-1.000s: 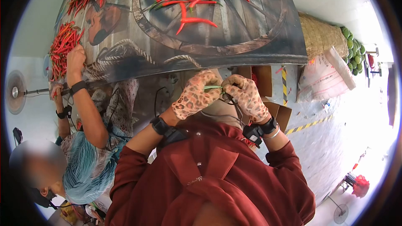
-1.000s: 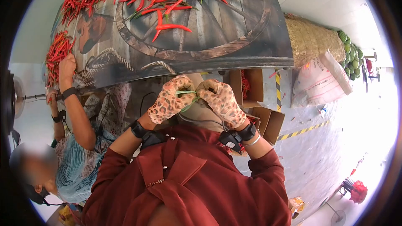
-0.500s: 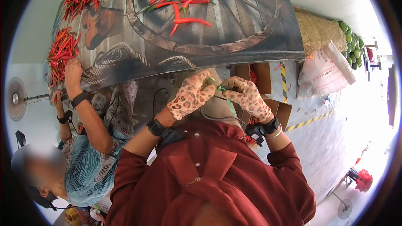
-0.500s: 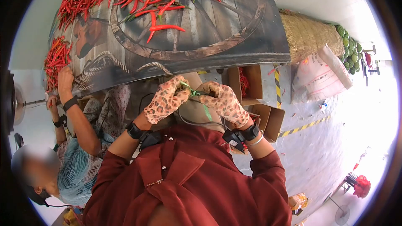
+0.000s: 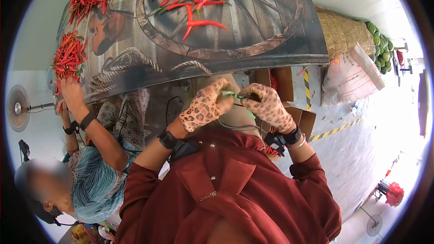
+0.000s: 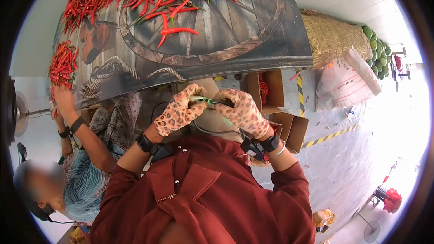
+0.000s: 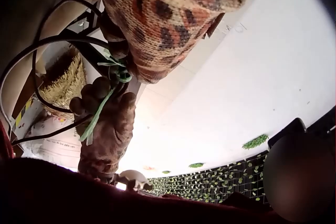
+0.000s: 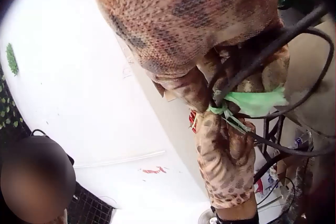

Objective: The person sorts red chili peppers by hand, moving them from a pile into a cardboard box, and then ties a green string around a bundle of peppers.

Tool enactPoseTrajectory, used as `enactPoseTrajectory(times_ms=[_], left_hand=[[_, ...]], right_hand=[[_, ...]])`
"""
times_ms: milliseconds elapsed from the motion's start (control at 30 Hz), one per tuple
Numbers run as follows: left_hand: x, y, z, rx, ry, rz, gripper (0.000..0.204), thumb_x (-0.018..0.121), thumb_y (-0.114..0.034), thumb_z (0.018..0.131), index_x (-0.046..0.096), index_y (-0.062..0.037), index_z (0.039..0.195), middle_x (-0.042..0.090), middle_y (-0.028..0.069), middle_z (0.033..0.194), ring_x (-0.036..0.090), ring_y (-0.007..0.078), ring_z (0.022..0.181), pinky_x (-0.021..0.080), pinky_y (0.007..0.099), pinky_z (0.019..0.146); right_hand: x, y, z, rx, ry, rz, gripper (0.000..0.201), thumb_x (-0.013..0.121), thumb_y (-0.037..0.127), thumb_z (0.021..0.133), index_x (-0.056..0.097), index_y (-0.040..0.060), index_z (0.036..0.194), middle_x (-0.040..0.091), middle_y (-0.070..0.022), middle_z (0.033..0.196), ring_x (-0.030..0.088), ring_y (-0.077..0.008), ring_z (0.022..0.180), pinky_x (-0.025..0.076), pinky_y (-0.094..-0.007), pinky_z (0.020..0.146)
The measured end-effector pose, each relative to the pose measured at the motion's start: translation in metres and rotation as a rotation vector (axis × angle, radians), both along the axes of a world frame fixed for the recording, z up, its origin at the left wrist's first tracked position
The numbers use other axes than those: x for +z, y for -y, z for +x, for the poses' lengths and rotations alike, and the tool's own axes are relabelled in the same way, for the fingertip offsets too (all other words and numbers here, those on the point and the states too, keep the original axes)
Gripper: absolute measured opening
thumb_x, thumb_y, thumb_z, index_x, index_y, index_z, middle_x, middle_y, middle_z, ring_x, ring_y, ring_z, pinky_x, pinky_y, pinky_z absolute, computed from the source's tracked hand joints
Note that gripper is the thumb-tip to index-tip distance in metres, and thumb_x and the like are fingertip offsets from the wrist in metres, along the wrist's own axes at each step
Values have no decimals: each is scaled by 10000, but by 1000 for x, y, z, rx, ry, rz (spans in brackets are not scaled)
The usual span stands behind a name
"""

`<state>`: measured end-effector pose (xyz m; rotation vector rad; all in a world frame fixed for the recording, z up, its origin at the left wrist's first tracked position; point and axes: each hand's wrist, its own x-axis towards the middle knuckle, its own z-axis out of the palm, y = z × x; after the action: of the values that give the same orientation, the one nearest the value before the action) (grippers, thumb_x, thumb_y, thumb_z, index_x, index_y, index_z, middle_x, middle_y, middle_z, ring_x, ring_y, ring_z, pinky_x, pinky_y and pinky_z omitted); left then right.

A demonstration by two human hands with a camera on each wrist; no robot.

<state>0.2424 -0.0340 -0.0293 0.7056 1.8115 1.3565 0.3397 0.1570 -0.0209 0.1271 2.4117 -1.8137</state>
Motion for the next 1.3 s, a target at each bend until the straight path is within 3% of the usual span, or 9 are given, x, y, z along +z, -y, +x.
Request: enactPoseTrajectory(times_ms=[33,200,300,333,433,800,867,900,1300], left_hand=[[10,-2,0,-19,-57,-19,220,578,-66,871,550,-3,1080,594,45,978,568,108,863,470,241,738],[2,1,-4,-58,2,-66,209,623,-84,840,581,12,1021,609,57,915,589,114,876,478,254,725],[-1,2,-1,-11,17,101,185,640,-83,822,603,0,983,618,74,874,598,141,836,482,281,708],[2,1,-1,-60,-119,35,181,648,-83,813,611,-6,972,620,81,866,602,159,821,484,290,707],[0,0,-2,-131,-306,3,168,660,-79,800,624,-14,951,621,87,859,603,185,798,486,296,702],[5,3,1,-141,-239,-46,218,653,-91,802,612,-8,999,640,94,927,620,182,847,497,290,751],[6,2,1,-141,-242,-84,236,650,-105,809,605,-4,1018,636,98,940,621,178,856,498,290,750],[5,1,0,-156,-270,-79,245,653,-112,811,600,-10,1027,636,101,949,621,178,855,496,289,753],[12,-5,1,-110,-11,-39,304,712,-79,772,577,2,1031,636,61,940,596,122,859,488,270,748]], right_hand=[[1,4,0,-28,-127,261,208,655,56,755,616,0,952,614,-115,873,612,-242,804,487,-328,681],[-8,11,1,-62,-364,415,150,637,48,746,602,18,889,615,-115,840,606,-275,802,491,-351,665],[-14,-11,-10,220,-687,350,111,593,71,807,614,9,896,623,-100,851,604,-250,780,489,-325,672],[-14,-14,-7,215,-685,354,111,593,71,807,614,9,896,623,-100,851,604,-250,780,489,-325,672],[6,-13,0,53,181,-278,212,616,193,854,625,-6,925,619,-44,847,558,-109,771,468,-259,680],[5,-17,-15,260,42,-123,145,647,74,793,629,1,918,633,-59,867,573,-128,788,471,-278,721],[-4,-21,-15,342,-231,51,129,639,54,771,623,8,891,617,-73,829,584,-170,766,472,-297,709],[-7,-22,-15,355,-254,83,155,662,81,755,617,18,889,594,-95,888,585,-273,814,483,-345,713],[1,-22,-21,374,-276,-77,126,618,55,774,610,8,890,594,-107,881,579,-267,814,473,-344,730]])
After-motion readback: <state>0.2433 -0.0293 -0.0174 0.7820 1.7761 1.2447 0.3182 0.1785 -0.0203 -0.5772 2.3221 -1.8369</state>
